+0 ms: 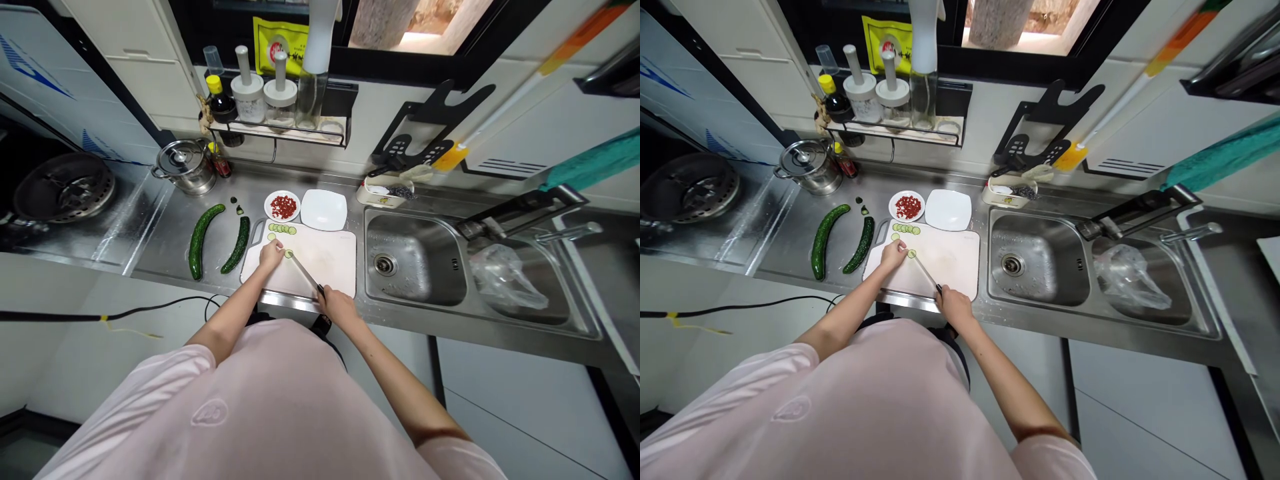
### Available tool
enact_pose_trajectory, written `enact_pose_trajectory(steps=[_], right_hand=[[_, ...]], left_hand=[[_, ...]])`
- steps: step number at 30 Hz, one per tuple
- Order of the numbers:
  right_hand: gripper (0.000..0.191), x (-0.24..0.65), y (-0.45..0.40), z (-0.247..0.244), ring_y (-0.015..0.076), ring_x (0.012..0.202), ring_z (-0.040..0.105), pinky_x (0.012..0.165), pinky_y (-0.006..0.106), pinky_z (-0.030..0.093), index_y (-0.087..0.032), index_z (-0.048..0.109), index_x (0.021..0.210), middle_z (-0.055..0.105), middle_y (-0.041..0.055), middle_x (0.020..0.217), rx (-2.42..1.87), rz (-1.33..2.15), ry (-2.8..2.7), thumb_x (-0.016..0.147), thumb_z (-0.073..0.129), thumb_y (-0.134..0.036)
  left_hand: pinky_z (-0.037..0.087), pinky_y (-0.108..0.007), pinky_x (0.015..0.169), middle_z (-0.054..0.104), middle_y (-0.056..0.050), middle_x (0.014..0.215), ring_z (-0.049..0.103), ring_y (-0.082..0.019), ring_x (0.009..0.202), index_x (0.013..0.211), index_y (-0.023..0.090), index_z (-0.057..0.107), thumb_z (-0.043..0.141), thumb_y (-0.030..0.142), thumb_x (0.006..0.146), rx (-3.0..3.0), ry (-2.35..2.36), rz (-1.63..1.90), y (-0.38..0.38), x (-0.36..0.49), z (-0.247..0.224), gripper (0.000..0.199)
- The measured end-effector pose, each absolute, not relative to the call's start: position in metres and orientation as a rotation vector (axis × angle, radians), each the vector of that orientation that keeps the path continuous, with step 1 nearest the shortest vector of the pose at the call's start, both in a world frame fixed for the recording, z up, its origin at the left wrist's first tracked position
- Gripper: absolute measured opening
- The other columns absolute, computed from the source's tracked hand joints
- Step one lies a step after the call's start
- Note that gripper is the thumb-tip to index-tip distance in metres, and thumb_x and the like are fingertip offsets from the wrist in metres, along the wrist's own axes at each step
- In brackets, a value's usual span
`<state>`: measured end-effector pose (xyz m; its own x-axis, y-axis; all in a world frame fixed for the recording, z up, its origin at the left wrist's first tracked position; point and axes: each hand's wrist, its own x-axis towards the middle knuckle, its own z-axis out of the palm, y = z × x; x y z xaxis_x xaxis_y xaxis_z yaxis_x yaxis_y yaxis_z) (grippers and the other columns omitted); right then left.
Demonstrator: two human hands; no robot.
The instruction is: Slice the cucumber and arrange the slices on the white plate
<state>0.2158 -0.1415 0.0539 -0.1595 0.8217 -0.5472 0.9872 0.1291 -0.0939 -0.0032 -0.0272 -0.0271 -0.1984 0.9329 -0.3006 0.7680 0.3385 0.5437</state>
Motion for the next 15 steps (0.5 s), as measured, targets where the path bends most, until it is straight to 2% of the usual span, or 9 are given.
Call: enact_pose_trajectory(steps=[15], right_hand=[[0.035,0.2161,-0.1403,0.0521,0.0225,0.09,0.064,0.074,0.029,0.041,-0.017,0.053,0.107,0.067,0.0114,0.094,1.743,-0.629,2.065,0.096,0.03,-0.04]], left_hand=[[0.042,-0.025,0.071,0.066,-0.001,0.082,0.06,-0.017,0.079,0.09,0.024,0.061,0.061,0.03,0.075,1.471,2.028,0.354,-0.0265,-0.0032,-0.0253,0.015]])
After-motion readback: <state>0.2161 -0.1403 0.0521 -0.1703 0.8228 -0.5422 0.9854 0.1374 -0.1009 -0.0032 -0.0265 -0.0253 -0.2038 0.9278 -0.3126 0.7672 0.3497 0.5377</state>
